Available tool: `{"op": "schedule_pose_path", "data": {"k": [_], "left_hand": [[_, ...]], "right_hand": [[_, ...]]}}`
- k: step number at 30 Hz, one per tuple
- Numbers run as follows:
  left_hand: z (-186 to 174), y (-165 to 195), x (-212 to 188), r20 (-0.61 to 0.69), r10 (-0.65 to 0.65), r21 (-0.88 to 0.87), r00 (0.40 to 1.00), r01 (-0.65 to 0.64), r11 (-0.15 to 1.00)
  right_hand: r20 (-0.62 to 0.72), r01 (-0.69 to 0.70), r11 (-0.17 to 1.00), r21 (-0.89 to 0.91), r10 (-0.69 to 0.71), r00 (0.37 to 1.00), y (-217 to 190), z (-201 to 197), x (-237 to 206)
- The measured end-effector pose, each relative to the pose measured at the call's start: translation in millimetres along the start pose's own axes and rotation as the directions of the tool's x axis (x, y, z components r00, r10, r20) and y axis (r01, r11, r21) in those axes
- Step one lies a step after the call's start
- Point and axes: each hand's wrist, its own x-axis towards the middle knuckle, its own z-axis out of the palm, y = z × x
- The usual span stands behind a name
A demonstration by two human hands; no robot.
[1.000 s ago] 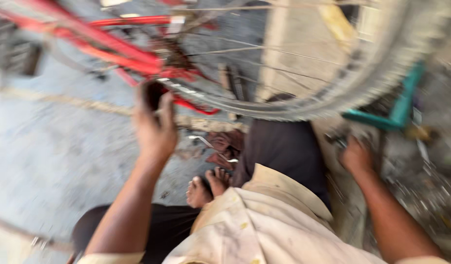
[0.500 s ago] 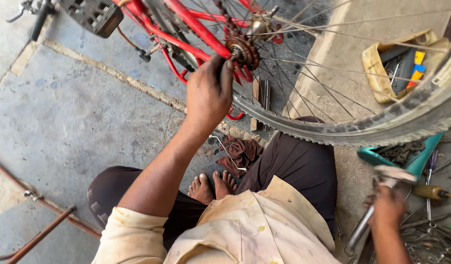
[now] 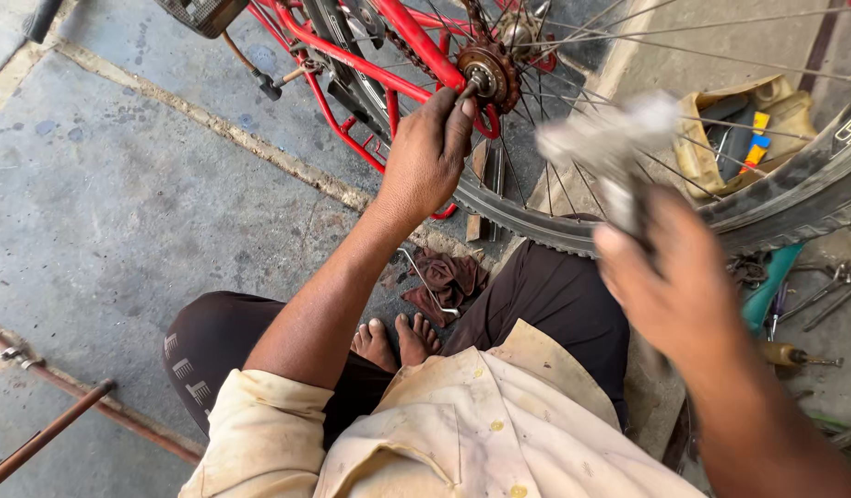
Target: The person is repairing a red bicycle by tightening the rear wheel axle nuts using two wrenches. They adjust the wheel position and ensure the axle is secure.
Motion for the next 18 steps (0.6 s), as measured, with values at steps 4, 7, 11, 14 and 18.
{"op": "schedule_pose_path", "data": {"k": [4,7,11,14,18], "left_hand": [[-3.8,-4.1,0.0,0.095,-0.106,-0.114,0.990,0.117,0.987],[-6.0,-7.5,0.6,0.131,-0.099,-0.101,0.986,0.113,0.988],[-8.3,-12.9,-1.1,0.026,0.155,-0.053,0.988,-0.154,0.987],[-9.8,-16.5,-1.6,0.050,0.124,-0.071,0.991,-0.120,0.990],[-9.6,-19.6,0.3,0.063,0.055,-0.080,0.997,-0.050,0.996]], "right_hand": [[-0.015,0.258,0.868,-0.424,-0.291,0.957,-42.0,44.1,51.3],[0.044,0.419,0.710,-0.566,-0.482,0.875,-42.6,56.7,68.9],[0.073,0.344,0.694,-0.633,-0.389,0.918,-35.8,73.8,82.8],[0.044,0.265,0.723,-0.638,-0.309,0.950,-50.6,75.4,82.0],[-0.065,0.361,0.761,-0.539,-0.465,0.883,-80.5,65.2,62.2]]}}
